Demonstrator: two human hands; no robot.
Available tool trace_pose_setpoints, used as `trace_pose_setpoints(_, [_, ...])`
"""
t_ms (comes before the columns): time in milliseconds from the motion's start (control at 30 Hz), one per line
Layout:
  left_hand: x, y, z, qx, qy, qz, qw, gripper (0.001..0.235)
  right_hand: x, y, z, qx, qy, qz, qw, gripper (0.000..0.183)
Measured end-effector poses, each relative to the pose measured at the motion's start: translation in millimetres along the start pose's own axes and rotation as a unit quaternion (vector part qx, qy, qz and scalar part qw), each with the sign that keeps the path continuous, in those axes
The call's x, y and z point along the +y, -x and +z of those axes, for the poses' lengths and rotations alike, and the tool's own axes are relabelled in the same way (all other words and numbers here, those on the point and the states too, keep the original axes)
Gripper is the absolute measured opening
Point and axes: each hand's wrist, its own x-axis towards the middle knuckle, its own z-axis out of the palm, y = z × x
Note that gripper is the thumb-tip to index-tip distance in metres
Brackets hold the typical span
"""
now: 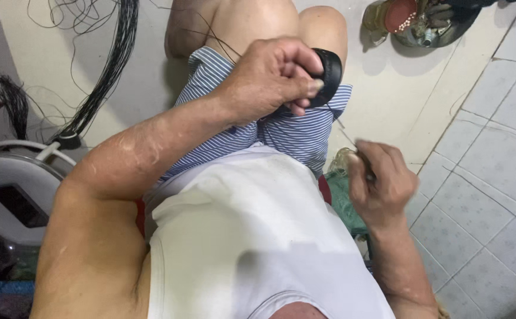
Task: The person sits and sews a black slipper using a needle and thread. They repeatedly push the needle through the sole and pull the thread to stitch the slipper together.
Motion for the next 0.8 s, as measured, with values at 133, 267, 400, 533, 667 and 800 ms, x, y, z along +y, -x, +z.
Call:
trace_pose_setpoints(133, [-9,12,-12,0.050,-0.026,0.093,0.994,0.014,-2,-17,35,0.031,-0.052,0.013,0.998,0.044])
trace_pose_setpoints(267, [-19,10,-14,0.028,-0.231,0.182,0.955,0.006,-16,-45,51,0.114,-0.153,0.060,0.980,0.022])
trace_pose_setpoints(400, [-29,1,-4,0.022,-0.244,0.247,0.938,0.025,-1,-46,64,0.047,-0.710,0.268,0.650,0.005])
trace_pose_setpoints(533, [-30,4,-17,0.036,-0.326,0.350,0.877,0.020,-3,-39,43,0.045,-0.673,0.257,0.692,0.016])
trace_pose_setpoints(667, [-30,12,-23,0.000,-0.367,0.297,0.882,0.014,18,-49,44,0.007,-0.704,0.249,0.666,0.014])
trace_pose_setpoints(800, [-10,29,-16,-0.019,-0.220,0.198,0.955,0.016,14,-65,34,-0.069,-0.679,0.312,0.661,0.019])
